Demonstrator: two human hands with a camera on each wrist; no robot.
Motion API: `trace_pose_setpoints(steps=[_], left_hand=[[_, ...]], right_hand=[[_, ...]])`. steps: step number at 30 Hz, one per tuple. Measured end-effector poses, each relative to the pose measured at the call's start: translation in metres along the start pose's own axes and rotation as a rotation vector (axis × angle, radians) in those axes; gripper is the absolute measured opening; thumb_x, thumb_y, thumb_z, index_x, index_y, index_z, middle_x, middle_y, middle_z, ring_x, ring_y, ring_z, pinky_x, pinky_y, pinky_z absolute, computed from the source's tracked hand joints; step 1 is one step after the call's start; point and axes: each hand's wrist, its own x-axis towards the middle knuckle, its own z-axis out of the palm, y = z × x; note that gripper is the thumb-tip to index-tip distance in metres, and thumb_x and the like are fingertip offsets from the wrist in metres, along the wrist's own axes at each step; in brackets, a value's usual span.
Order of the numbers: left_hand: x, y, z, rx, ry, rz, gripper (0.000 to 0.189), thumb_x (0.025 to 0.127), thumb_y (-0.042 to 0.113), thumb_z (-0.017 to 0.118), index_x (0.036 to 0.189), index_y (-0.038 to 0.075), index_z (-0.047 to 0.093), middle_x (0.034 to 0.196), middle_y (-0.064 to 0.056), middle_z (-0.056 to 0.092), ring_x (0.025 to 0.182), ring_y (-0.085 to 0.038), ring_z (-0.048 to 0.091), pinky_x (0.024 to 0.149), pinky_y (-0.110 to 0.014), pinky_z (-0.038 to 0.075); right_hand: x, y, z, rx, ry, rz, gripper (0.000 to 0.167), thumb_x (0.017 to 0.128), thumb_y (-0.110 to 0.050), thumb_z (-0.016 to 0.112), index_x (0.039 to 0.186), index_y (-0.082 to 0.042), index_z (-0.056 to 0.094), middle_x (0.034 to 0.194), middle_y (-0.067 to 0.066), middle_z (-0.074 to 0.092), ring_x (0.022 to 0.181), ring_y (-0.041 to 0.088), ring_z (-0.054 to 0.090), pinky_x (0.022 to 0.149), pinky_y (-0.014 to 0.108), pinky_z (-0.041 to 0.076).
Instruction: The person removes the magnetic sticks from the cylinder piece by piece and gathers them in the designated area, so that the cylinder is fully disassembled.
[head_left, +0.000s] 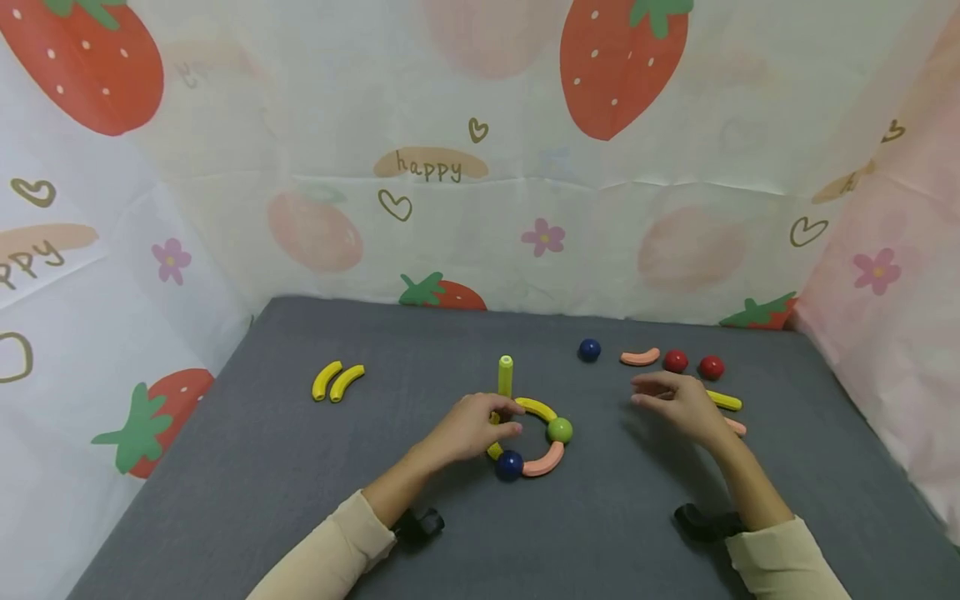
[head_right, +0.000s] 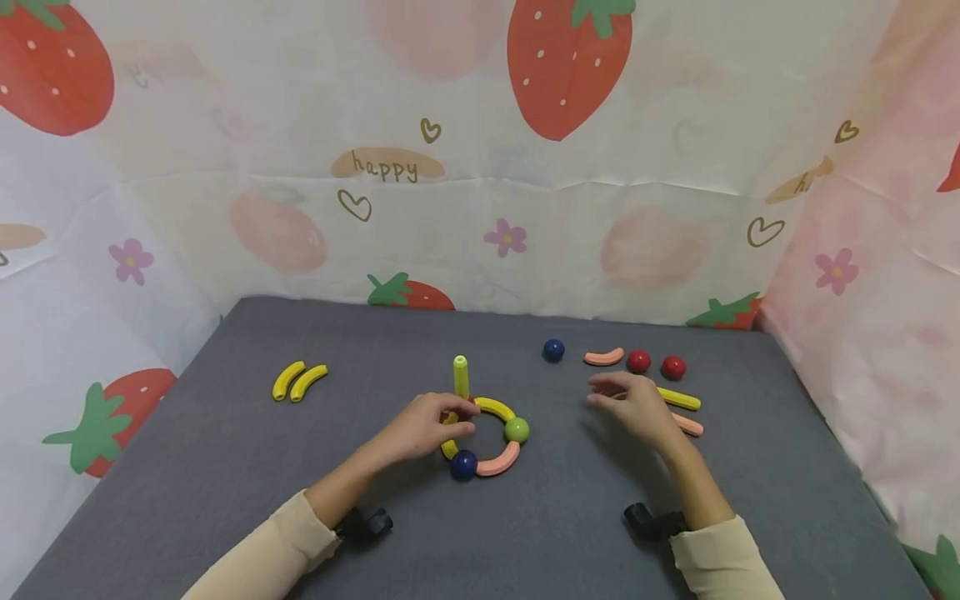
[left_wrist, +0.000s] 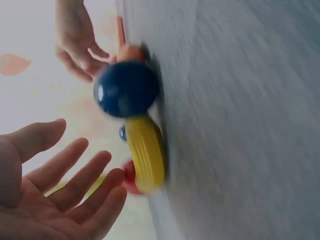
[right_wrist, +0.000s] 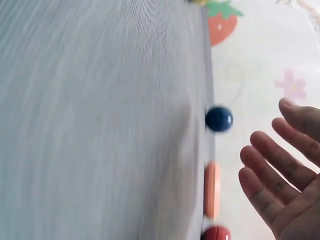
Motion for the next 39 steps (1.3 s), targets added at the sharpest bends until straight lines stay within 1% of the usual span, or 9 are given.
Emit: trace_pose_setpoints(steps=[2,4,8,12,17,24,27,31,39], left_hand=[[-0.001,-0.006,-0.005,-0.021,0.033,-0.028,0.025,0.095,0.022,0.064,0.116,0.010,0.071,0.112,-0.006,0.070,0.104,-0.023,0.063,0.089,-0.040,0.053],[-0.001,-0.011,-0.009,-0.050,0.072,-0.057,0.021,0.095,0.021,0.063,0.112,0.011,0.072,0.112,-0.005,0.071,0.105,-0.025,0.064,0.088,-0.039,0.055],[0.001,-0.019,-0.014,-0.068,0.141,-0.105,0.019,0.095,0.020,0.064,0.109,0.012,0.073,0.111,-0.005,0.072,0.103,-0.024,0.066,0.084,-0.037,0.056],[0.005,-0.027,-0.016,-0.072,0.164,-0.149,0.026,0.094,0.021,0.065,0.117,0.009,0.070,0.116,-0.008,0.070,0.109,-0.025,0.065,0.090,-0.040,0.054],[0.012,-0.031,-0.015,-0.109,0.152,-0.196,0.038,0.093,0.022,0.067,0.126,0.006,0.064,0.124,-0.013,0.067,0.115,-0.028,0.063,0.094,-0.043,0.053],[0.024,-0.033,-0.011,-0.151,0.070,-0.170,0.042,0.092,0.023,0.068,0.130,0.005,0.061,0.128,-0.014,0.064,0.116,-0.029,0.063,0.094,-0.042,0.053],[0.028,-0.032,-0.011,-0.144,0.040,-0.156,0.040,0.092,0.021,0.067,0.128,0.004,0.062,0.126,-0.013,0.066,0.115,-0.029,0.063,0.094,-0.042,0.053],[0.032,-0.031,-0.011,-0.123,0.027,-0.141,0.035,0.091,0.018,0.069,0.123,0.005,0.067,0.120,-0.012,0.069,0.112,-0.029,0.065,0.094,-0.042,0.053],[0.040,-0.029,-0.008,-0.069,0.024,-0.138,0.024,0.088,0.014,0.071,0.111,0.006,0.073,0.109,-0.011,0.073,0.100,-0.025,0.068,0.084,-0.036,0.055]], right_hand=[[0.004,-0.004,0.007,0.059,-0.004,-0.009,0.038,0.092,-0.022,0.068,0.123,0.001,0.065,0.113,0.018,0.071,0.093,-0.003,0.063,0.081,0.016,0.051],[0.009,-0.009,0.014,0.096,-0.007,-0.025,0.038,0.092,-0.021,0.068,0.123,0.001,0.065,0.112,0.017,0.071,0.091,-0.008,0.061,0.081,0.015,0.051],[0.019,-0.021,0.028,0.127,-0.023,-0.061,0.039,0.092,-0.021,0.068,0.124,0.000,0.064,0.112,0.016,0.071,0.098,0.008,0.066,0.086,0.025,0.054],[0.030,-0.037,0.041,0.182,-0.058,-0.072,0.041,0.092,-0.021,0.069,0.125,0.001,0.063,0.116,0.017,0.069,0.105,0.026,0.066,0.090,0.038,0.055],[0.041,-0.057,0.056,0.258,-0.097,-0.077,0.042,0.091,-0.021,0.069,0.127,0.000,0.062,0.119,0.018,0.068,0.106,0.029,0.065,0.089,0.039,0.056],[0.055,-0.079,0.078,0.322,-0.141,-0.125,0.042,0.092,-0.017,0.068,0.128,0.002,0.060,0.118,0.024,0.066,0.107,0.032,0.065,0.090,0.040,0.056],[0.058,-0.085,0.086,0.335,-0.159,-0.134,0.042,0.092,-0.018,0.068,0.129,0.000,0.061,0.119,0.022,0.067,0.110,0.032,0.065,0.091,0.040,0.055],[0.063,-0.091,0.095,0.333,-0.174,-0.149,0.041,0.091,-0.020,0.069,0.129,-0.003,0.062,0.118,0.018,0.068,0.110,0.030,0.065,0.091,0.039,0.055],[0.068,-0.099,0.107,0.328,-0.151,-0.184,0.037,0.091,-0.016,0.070,0.123,0.002,0.064,0.112,0.018,0.070,0.103,0.030,0.067,0.088,0.037,0.056]])
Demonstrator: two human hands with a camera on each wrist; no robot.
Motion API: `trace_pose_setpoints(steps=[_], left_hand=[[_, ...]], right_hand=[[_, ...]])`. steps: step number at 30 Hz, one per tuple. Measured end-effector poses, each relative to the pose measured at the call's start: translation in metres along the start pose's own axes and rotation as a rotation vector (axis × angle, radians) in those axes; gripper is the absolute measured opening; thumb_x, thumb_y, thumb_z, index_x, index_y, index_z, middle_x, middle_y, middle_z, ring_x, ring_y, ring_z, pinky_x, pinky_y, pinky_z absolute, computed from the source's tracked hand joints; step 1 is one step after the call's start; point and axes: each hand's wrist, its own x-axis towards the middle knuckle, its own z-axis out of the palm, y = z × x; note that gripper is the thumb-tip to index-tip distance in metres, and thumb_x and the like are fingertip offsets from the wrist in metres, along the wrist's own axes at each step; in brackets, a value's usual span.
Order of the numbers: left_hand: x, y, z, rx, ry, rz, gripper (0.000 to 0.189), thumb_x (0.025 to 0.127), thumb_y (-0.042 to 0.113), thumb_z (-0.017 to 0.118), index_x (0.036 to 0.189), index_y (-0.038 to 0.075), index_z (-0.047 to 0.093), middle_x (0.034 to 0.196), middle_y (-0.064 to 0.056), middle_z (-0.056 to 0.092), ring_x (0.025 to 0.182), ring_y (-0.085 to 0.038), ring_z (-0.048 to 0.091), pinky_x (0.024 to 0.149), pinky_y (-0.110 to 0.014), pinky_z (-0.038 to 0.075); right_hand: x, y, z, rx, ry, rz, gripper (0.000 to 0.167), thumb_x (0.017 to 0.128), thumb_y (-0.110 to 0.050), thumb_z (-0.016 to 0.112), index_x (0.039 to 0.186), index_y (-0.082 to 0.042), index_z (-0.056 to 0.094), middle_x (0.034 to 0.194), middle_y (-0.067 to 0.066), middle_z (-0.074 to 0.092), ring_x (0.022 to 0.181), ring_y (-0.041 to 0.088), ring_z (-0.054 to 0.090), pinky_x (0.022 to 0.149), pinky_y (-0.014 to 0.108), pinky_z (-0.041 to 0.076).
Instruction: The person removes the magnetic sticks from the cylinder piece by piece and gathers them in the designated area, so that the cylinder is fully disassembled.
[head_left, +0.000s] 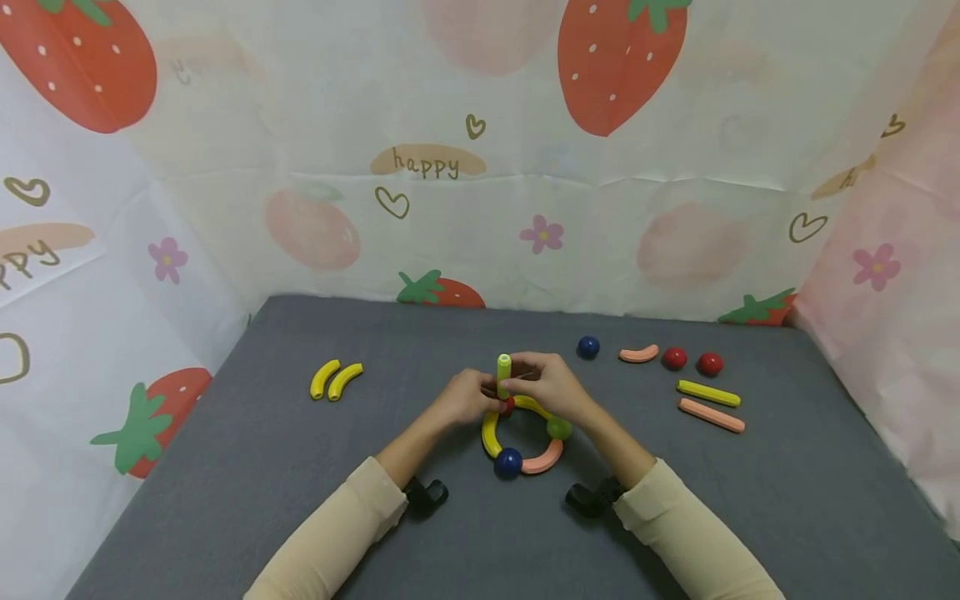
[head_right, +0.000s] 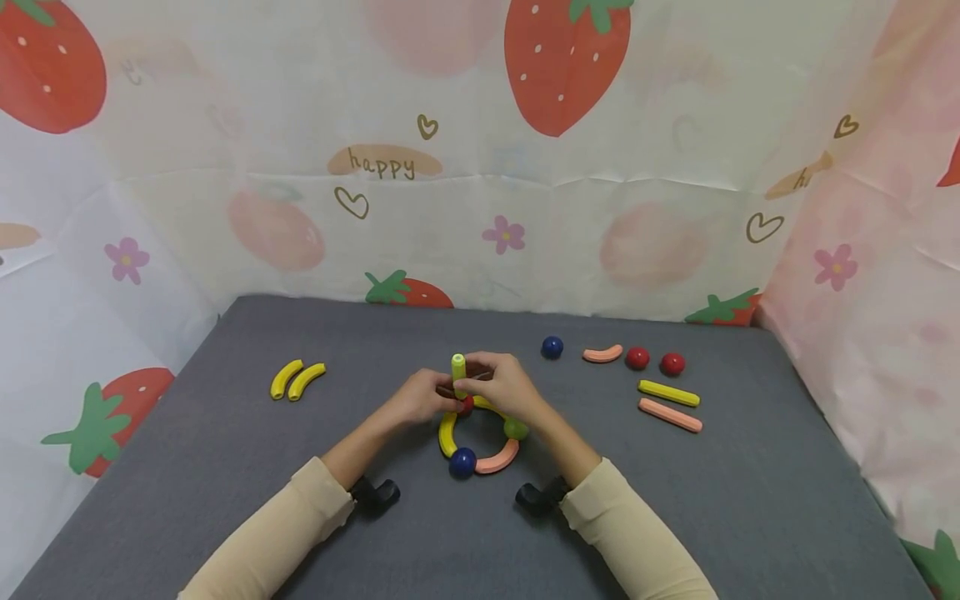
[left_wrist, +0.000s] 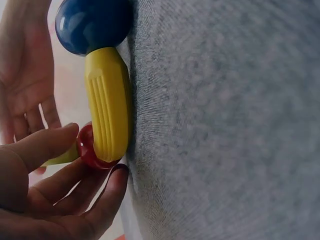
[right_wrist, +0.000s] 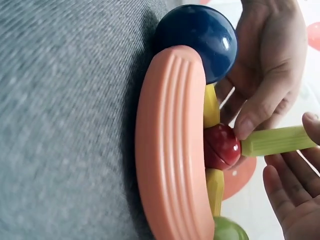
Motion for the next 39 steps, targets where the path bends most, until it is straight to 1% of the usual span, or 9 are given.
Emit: trace_pose_setpoints(steps=[8,12,17,21,26,29,32,36,39], left_hand=[[0.002,0.001,0.002,0.020,0.015,-0.001,0.019,0.087,0.012,0.073,0.104,0.006,0.075,0.102,-0.010,0.075,0.092,-0.023,0.069,0.077,-0.031,0.055],[0.003,0.000,0.001,0.009,0.012,-0.017,0.017,0.086,0.013,0.074,0.102,0.007,0.076,0.100,-0.009,0.075,0.090,-0.020,0.067,0.075,-0.029,0.054],[0.003,0.000,-0.001,0.003,0.013,-0.047,0.015,0.085,0.012,0.074,0.100,0.007,0.077,0.098,-0.008,0.075,0.085,-0.018,0.065,0.072,-0.027,0.053],[0.003,0.001,-0.002,0.020,0.009,-0.045,0.017,0.085,0.013,0.075,0.102,0.008,0.076,0.099,-0.008,0.075,0.087,-0.019,0.066,0.074,-0.028,0.053],[0.003,0.004,-0.002,0.015,0.008,-0.052,0.022,0.085,0.012,0.074,0.106,0.007,0.075,0.103,-0.009,0.075,0.092,-0.021,0.067,0.078,-0.031,0.055],[0.003,0.004,-0.002,0.015,0.004,-0.064,0.024,0.086,0.012,0.074,0.109,0.007,0.075,0.105,-0.009,0.075,0.093,-0.022,0.068,0.078,-0.032,0.056],[0.003,0.006,-0.001,0.029,-0.003,-0.076,0.024,0.086,0.013,0.074,0.109,0.006,0.074,0.105,-0.010,0.074,0.093,-0.022,0.068,0.076,-0.031,0.056],[0.004,0.007,0.000,0.026,-0.002,-0.085,0.027,0.087,0.012,0.073,0.113,0.005,0.073,0.112,-0.011,0.072,0.099,-0.024,0.066,0.078,-0.031,0.055],[0.004,0.005,0.001,0.014,0.007,-0.091,0.029,0.087,0.010,0.073,0.115,0.006,0.072,0.115,-0.012,0.071,0.101,-0.024,0.064,0.078,-0.031,0.054]], right_hand=[[-0.001,-0.002,0.003,-0.018,0.026,0.000,0.034,0.090,-0.018,0.071,0.117,0.002,0.067,0.106,0.016,0.072,0.096,0.027,0.069,0.081,0.031,0.057],[0.000,-0.003,0.004,-0.030,0.014,0.013,0.033,0.089,-0.017,0.071,0.115,0.002,0.067,0.103,0.015,0.072,0.094,0.025,0.069,0.079,0.030,0.057],[0.001,-0.006,0.005,-0.064,-0.020,0.015,0.033,0.089,-0.017,0.071,0.117,0.001,0.067,0.105,0.014,0.073,0.096,0.024,0.070,0.081,0.032,0.057],[0.002,-0.006,0.005,-0.086,-0.010,0.004,0.030,0.090,-0.016,0.071,0.116,-0.001,0.068,0.105,0.013,0.073,0.096,0.024,0.070,0.080,0.032,0.057],[0.002,-0.004,0.002,-0.078,0.001,-0.018,0.028,0.089,-0.016,0.071,0.112,-0.001,0.069,0.103,0.014,0.073,0.094,0.025,0.071,0.078,0.029,0.058],[0.004,-0.004,-0.001,-0.070,0.007,-0.022,0.026,0.089,-0.016,0.071,0.110,0.001,0.070,0.102,0.015,0.073,0.094,0.025,0.072,0.078,0.030,0.058],[0.006,-0.009,-0.007,0.020,0.050,-0.026,0.024,0.090,-0.012,0.069,0.108,0.003,0.070,0.101,0.019,0.073,0.090,0.022,0.072,0.080,0.036,0.059],[0.006,-0.026,-0.022,0.117,0.137,-0.069,0.024,0.090,-0.010,0.069,0.110,0.004,0.069,0.103,0.024,0.072,0.086,0.011,0.071,0.081,0.034,0.059],[0.004,-0.039,-0.034,0.081,0.157,-0.106,0.026,0.090,-0.012,0.070,0.111,0.003,0.069,0.104,0.022,0.072,0.085,0.005,0.069,0.080,0.026,0.057]])
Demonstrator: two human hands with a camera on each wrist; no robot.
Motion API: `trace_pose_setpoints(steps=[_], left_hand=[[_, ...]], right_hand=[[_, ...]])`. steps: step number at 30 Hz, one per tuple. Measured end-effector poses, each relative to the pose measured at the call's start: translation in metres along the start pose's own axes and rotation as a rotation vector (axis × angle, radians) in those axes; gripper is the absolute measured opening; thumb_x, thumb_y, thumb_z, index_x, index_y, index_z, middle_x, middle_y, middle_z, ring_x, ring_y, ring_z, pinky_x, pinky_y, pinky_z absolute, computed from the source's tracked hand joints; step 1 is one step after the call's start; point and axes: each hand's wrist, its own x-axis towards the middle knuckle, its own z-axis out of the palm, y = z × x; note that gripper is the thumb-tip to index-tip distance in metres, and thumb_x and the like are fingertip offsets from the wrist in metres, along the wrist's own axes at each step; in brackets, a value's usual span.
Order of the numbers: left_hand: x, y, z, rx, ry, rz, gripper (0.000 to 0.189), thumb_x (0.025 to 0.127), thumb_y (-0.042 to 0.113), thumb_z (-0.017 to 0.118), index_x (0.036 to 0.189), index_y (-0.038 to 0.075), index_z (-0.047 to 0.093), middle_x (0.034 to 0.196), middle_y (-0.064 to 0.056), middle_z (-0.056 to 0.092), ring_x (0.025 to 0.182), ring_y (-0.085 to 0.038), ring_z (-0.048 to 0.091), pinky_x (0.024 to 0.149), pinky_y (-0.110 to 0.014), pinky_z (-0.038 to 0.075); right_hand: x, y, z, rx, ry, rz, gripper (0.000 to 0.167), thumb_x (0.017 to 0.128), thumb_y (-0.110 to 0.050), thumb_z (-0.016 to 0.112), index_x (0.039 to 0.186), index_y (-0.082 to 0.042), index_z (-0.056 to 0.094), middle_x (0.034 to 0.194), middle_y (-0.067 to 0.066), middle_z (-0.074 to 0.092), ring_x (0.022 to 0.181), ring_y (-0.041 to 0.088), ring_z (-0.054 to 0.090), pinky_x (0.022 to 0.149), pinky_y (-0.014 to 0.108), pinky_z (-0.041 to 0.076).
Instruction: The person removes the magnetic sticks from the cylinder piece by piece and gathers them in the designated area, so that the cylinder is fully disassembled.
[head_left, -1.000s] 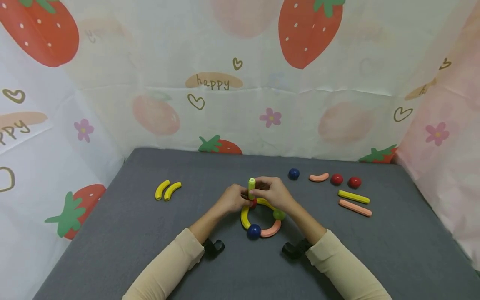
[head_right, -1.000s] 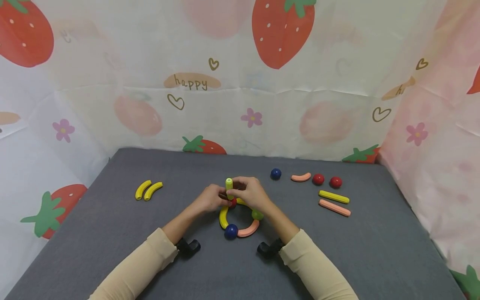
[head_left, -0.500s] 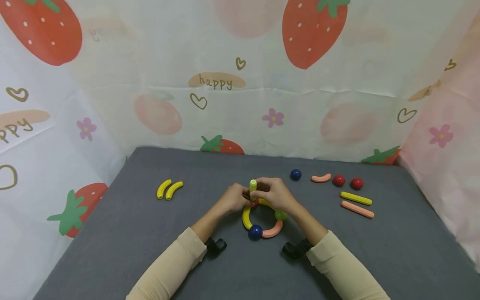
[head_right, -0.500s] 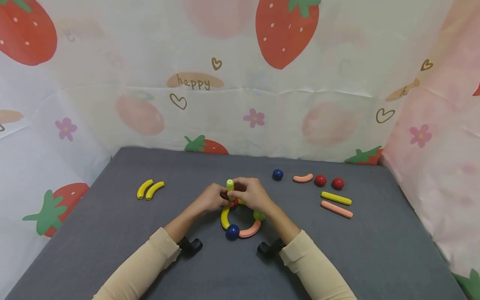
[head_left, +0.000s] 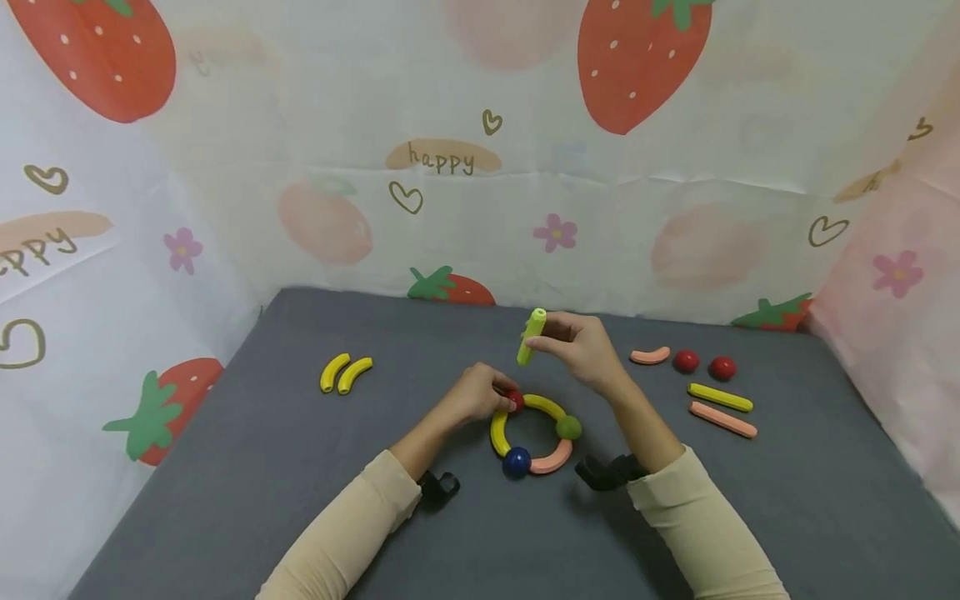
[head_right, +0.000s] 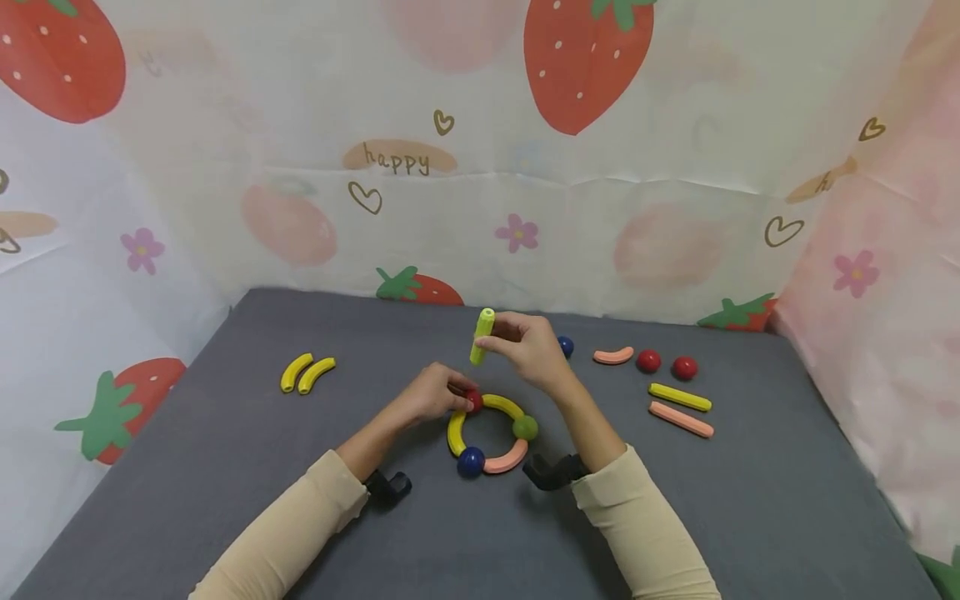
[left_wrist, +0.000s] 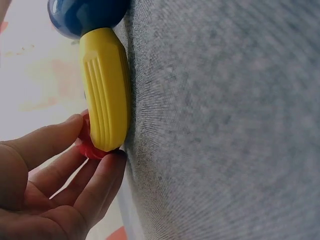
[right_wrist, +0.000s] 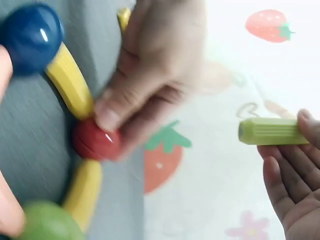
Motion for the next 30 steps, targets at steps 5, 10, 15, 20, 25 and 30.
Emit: trace_pose_setpoints(steps=[5,10,15,20,25,30], left_hand=[[0.000,0.000,0.000,0.012,-0.002,-0.009,0.027,0.086,0.011,0.074,0.114,0.007,0.073,0.114,-0.011,0.070,0.099,-0.023,0.063,0.075,-0.029,0.054],[0.000,0.000,-0.001,0.011,0.018,-0.018,0.026,0.086,0.010,0.074,0.112,0.008,0.074,0.115,-0.011,0.070,0.102,-0.024,0.062,0.077,-0.029,0.054],[-0.001,0.000,-0.001,0.016,0.015,-0.013,0.027,0.086,0.011,0.074,0.113,0.008,0.074,0.116,-0.011,0.070,0.104,-0.024,0.062,0.077,-0.029,0.054],[0.000,0.001,0.000,0.002,0.014,-0.015,0.027,0.086,0.010,0.073,0.113,0.008,0.074,0.116,-0.012,0.069,0.106,-0.026,0.061,0.079,-0.031,0.054],[0.000,0.001,0.000,0.001,0.016,-0.003,0.027,0.087,0.010,0.073,0.113,0.008,0.073,0.117,-0.013,0.069,0.106,-0.026,0.061,0.080,-0.031,0.054],[0.000,0.000,-0.001,0.033,0.003,0.011,0.027,0.087,0.013,0.073,0.114,0.008,0.073,0.115,-0.010,0.070,0.103,-0.023,0.062,0.082,-0.031,0.054]], right_hand=[[-0.005,-0.004,-0.013,-0.055,0.008,0.041,0.028,0.089,-0.012,0.071,0.113,0.002,0.069,0.105,0.021,0.072,0.084,0.003,0.069,0.080,0.024,0.057],[-0.010,0.005,-0.016,-0.077,0.010,0.069,0.029,0.089,-0.014,0.071,0.115,0.000,0.069,0.107,0.020,0.072,0.087,0.001,0.069,0.081,0.020,0.056],[-0.013,0.015,-0.019,-0.109,0.029,0.042,0.028,0.089,-0.014,0.071,0.113,0.000,0.069,0.105,0.020,0.073,0.086,-0.001,0.068,0.080,0.020,0.056],[-0.016,0.019,-0.027,-0.129,0.033,0.058,0.031,0.089,-0.016,0.071,0.116,0.000,0.068,0.105,0.020,0.072,0.087,-0.002,0.067,0.079,0.017,0.055],[-0.025,0.023,-0.038,-0.164,0.042,0.078,0.031,0.090,-0.015,0.071,0.116,-0.001,0.067,0.104,0.019,0.071,0.084,0.002,0.066,0.076,0.023,0.056],[-0.038,0.028,-0.051,-0.223,0.046,0.114,0.035,0.089,-0.019,0.071,0.119,-0.002,0.066,0.106,0.017,0.071,0.083,0.000,0.066,0.076,0.026,0.056]])
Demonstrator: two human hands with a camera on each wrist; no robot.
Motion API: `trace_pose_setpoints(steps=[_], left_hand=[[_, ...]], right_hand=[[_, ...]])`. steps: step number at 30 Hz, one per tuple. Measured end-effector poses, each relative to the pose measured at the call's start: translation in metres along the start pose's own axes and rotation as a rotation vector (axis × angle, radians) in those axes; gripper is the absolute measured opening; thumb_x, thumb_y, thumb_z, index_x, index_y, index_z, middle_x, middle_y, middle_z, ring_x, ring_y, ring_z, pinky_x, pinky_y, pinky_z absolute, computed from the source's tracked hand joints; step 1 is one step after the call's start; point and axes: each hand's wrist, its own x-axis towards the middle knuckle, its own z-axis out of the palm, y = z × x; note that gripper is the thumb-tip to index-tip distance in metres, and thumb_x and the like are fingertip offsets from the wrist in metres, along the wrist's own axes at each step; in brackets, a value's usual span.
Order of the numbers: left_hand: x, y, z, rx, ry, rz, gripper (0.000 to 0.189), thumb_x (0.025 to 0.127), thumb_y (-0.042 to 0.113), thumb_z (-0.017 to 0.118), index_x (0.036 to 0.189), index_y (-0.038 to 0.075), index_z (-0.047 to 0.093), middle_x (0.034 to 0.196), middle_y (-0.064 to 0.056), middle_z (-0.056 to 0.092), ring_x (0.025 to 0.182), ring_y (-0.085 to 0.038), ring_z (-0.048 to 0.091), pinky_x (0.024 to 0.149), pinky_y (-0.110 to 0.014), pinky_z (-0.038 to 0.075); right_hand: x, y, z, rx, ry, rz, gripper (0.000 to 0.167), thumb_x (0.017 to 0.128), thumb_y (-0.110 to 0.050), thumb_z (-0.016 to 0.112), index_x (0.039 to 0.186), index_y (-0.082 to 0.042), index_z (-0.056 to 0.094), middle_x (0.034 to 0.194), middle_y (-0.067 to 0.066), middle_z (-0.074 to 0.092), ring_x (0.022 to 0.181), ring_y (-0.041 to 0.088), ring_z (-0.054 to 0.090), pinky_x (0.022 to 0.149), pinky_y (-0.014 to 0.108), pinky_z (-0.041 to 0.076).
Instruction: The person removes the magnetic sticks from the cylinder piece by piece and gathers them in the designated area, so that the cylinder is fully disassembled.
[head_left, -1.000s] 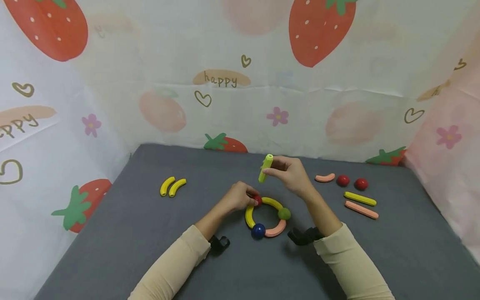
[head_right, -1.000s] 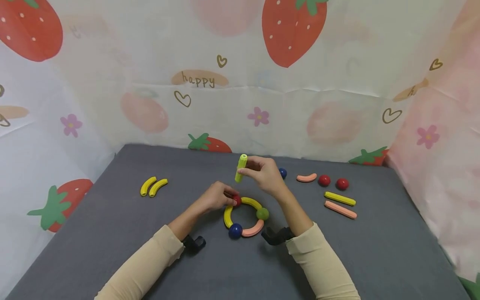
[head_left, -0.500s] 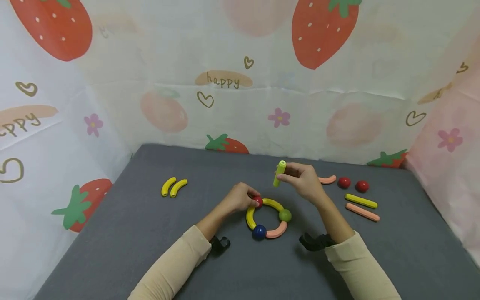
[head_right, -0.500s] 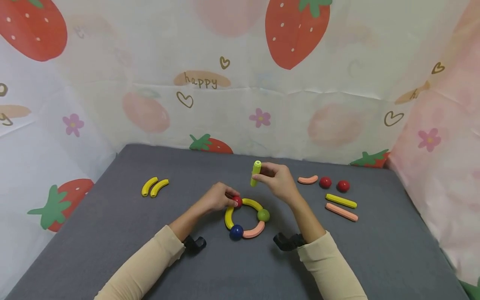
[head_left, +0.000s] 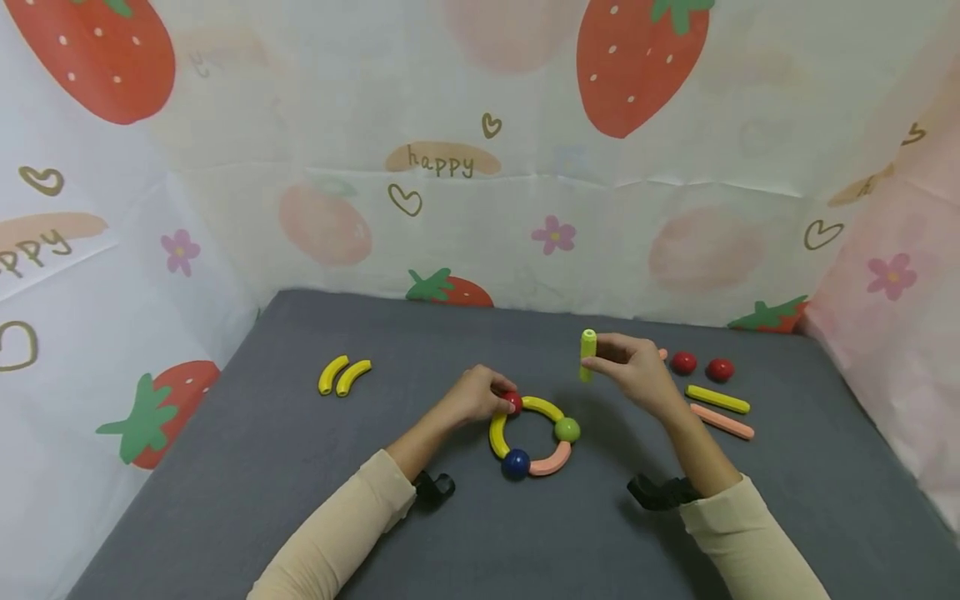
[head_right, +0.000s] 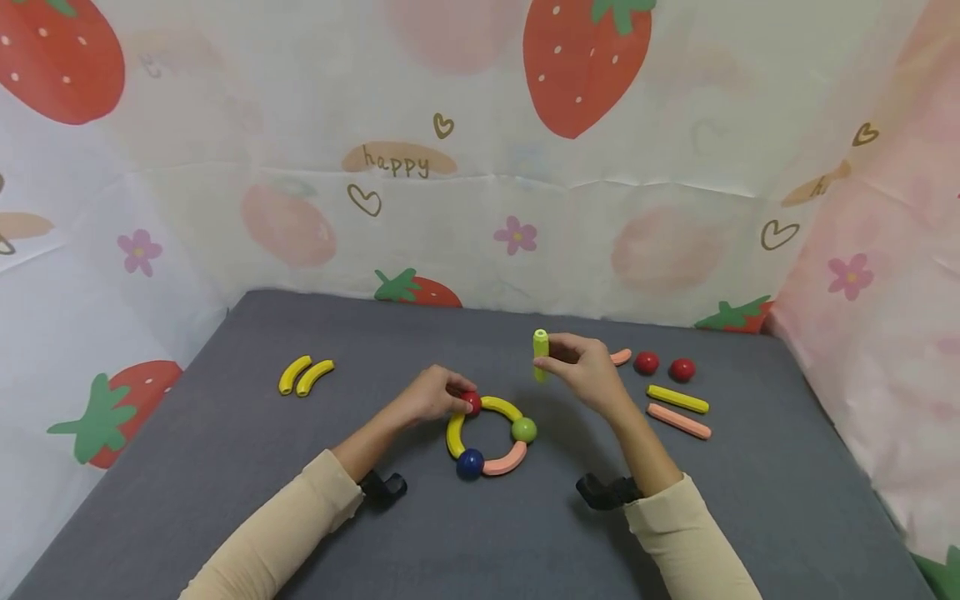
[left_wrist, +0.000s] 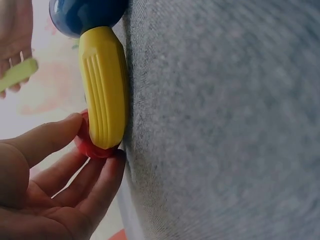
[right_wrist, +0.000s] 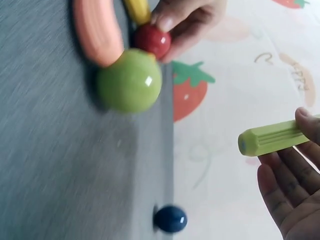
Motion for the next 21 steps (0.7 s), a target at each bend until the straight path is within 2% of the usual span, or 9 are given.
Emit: trace_pose_setpoints(steps=[4,10,15,21], left_hand=[[0.000,0.000,-0.001,0.036,-0.010,0.024,0.027,0.088,0.013,0.072,0.114,0.008,0.072,0.114,-0.009,0.071,0.102,-0.022,0.063,0.083,-0.032,0.054],[0.002,0.000,-0.002,0.063,-0.020,0.038,0.028,0.088,0.014,0.072,0.116,0.008,0.072,0.115,-0.008,0.070,0.103,-0.022,0.062,0.084,-0.032,0.054],[0.003,-0.001,-0.001,0.056,-0.023,0.032,0.028,0.088,0.014,0.073,0.115,0.009,0.072,0.115,-0.009,0.071,0.102,-0.021,0.063,0.082,-0.031,0.054],[0.001,0.001,-0.001,0.042,-0.021,0.015,0.027,0.088,0.014,0.073,0.114,0.009,0.073,0.114,-0.010,0.071,0.100,-0.021,0.063,0.080,-0.030,0.054]], right_hand=[[-0.009,0.008,-0.011,-0.056,0.004,0.030,0.037,0.089,-0.021,0.071,0.121,-0.002,0.066,0.108,0.016,0.071,0.084,0.003,0.066,0.075,0.019,0.054],[-0.022,0.023,-0.028,-0.195,0.036,0.037,0.035,0.089,-0.018,0.072,0.118,0.000,0.067,0.106,0.018,0.072,0.087,0.019,0.070,0.072,0.017,0.054],[-0.033,0.033,-0.044,-0.335,0.048,0.022,0.033,0.086,-0.013,0.074,0.116,0.000,0.069,0.101,0.017,0.072,0.086,0.027,0.070,0.070,0.024,0.056],[-0.047,0.042,-0.062,-0.459,-0.010,0.055,0.033,0.085,-0.013,0.075,0.112,0.004,0.069,0.093,0.016,0.071,0.081,0.026,0.067,0.064,0.030,0.054]])
